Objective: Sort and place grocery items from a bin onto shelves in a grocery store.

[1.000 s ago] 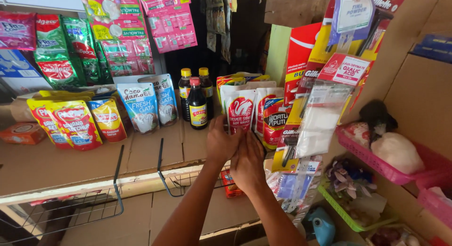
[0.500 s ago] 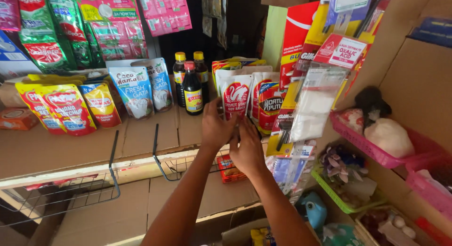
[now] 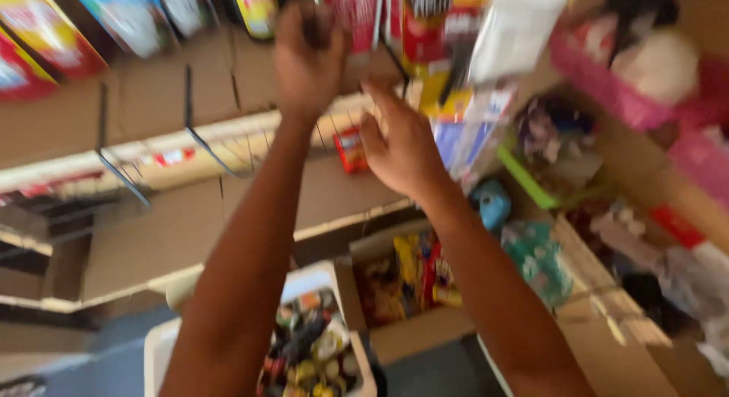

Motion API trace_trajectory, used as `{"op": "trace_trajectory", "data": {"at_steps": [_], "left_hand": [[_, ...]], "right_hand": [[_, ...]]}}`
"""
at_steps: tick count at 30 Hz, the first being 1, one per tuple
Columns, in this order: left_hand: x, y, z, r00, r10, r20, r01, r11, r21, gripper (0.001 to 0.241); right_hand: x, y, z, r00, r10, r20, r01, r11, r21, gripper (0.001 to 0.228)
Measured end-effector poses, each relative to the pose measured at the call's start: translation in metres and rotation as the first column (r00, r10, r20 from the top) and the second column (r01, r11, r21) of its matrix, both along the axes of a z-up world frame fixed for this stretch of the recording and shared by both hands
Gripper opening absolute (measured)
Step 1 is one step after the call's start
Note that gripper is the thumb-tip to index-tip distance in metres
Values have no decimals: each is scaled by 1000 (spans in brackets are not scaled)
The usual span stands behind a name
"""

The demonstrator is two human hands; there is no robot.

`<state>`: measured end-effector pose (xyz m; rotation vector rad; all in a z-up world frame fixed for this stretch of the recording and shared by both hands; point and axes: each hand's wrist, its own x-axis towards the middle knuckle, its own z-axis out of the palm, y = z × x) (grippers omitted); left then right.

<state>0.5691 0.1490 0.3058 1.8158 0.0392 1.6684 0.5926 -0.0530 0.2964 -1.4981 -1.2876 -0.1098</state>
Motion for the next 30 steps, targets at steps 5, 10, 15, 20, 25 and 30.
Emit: {"op": "trace_trajectory", "data": {"at_steps": [5, 10, 15, 20, 25, 30], "left_hand": [[-19, -15, -15, 992, -89, -91, 88, 996, -20, 27], [-71, -103, -54, 968, -174, -179, 168, 985, -46, 24], [-96, -152, -180, 792, -336, -510, 69, 879, -472, 17], [-117, -181, -341, 599, -456, -658, 5, 824, -566, 19], [-114, -195, -476, 506, -628, -592, -169, 601, -781, 21], [-107, -198, -557, 341, -527, -778, -286, 731, -620, 28]], "right_hand": [[-6, -21, -26, 997, 14, 71, -21, 996, 88, 34], [-6, -59, -89, 993, 103, -59, -102, 995, 22, 25], [0, -96, -265, 826, 34, -563, -134, 981, -137, 35], [-52, -156, -420, 808, -205, -553, -86, 887, -454, 43], [-82, -184, -521, 724, -346, -596, -91, 809, -580, 31], [-76, -181, -566, 591, -483, -645, -64, 770, -635, 34]]}}
